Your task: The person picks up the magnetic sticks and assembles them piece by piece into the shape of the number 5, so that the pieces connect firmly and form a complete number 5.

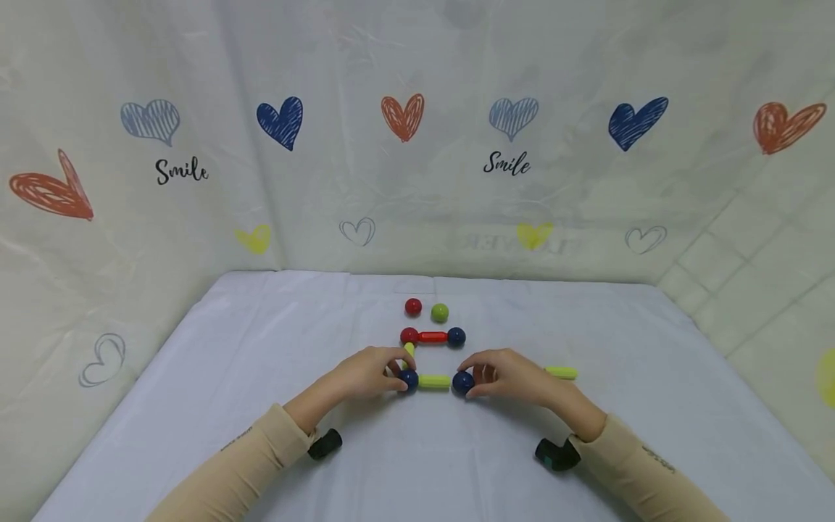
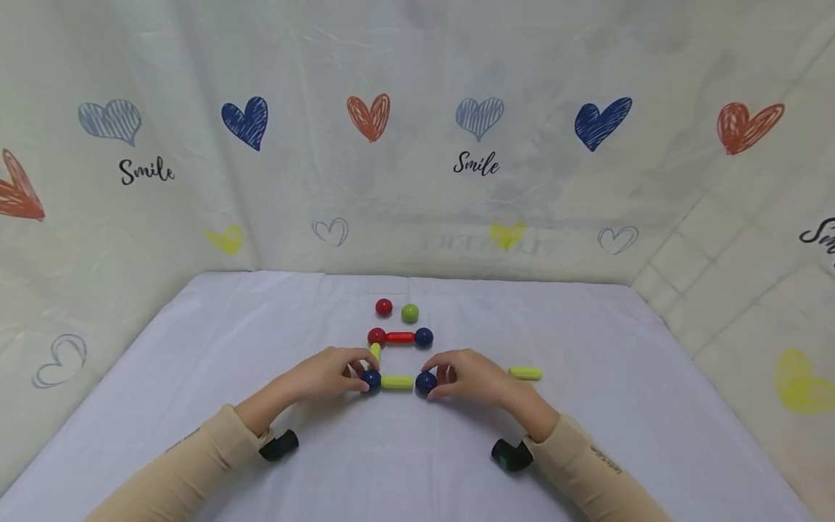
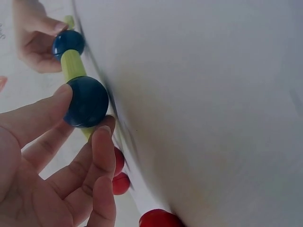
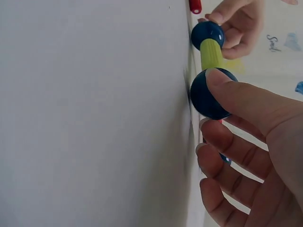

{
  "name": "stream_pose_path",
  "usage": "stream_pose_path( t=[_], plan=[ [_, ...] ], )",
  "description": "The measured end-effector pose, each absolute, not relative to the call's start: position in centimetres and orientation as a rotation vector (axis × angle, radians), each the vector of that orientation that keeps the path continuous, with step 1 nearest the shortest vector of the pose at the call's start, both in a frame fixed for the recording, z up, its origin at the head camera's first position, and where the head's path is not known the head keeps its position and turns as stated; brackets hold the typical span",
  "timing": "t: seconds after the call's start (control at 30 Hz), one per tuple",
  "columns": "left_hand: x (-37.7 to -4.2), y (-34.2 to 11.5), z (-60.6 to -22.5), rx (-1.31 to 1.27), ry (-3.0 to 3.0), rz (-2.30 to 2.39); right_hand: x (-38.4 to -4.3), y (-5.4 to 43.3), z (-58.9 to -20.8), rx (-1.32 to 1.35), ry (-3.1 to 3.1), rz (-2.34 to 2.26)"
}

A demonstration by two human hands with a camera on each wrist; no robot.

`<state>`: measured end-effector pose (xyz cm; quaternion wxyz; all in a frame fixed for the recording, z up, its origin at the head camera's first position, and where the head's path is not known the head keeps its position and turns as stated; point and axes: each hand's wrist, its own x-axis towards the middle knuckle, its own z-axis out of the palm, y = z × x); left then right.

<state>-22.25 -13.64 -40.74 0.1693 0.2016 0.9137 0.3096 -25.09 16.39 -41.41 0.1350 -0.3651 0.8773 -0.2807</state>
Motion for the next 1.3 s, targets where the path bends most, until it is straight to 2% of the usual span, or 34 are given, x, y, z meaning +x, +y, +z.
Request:
stream_pose_path(
  t=[1.3],
  plan=[
    [-22.69,-13.39,-40.57,0.652,2.651,0.685,-25.36,15.68,-41.09,-1.096,2.588,-0.695]
  ],
)
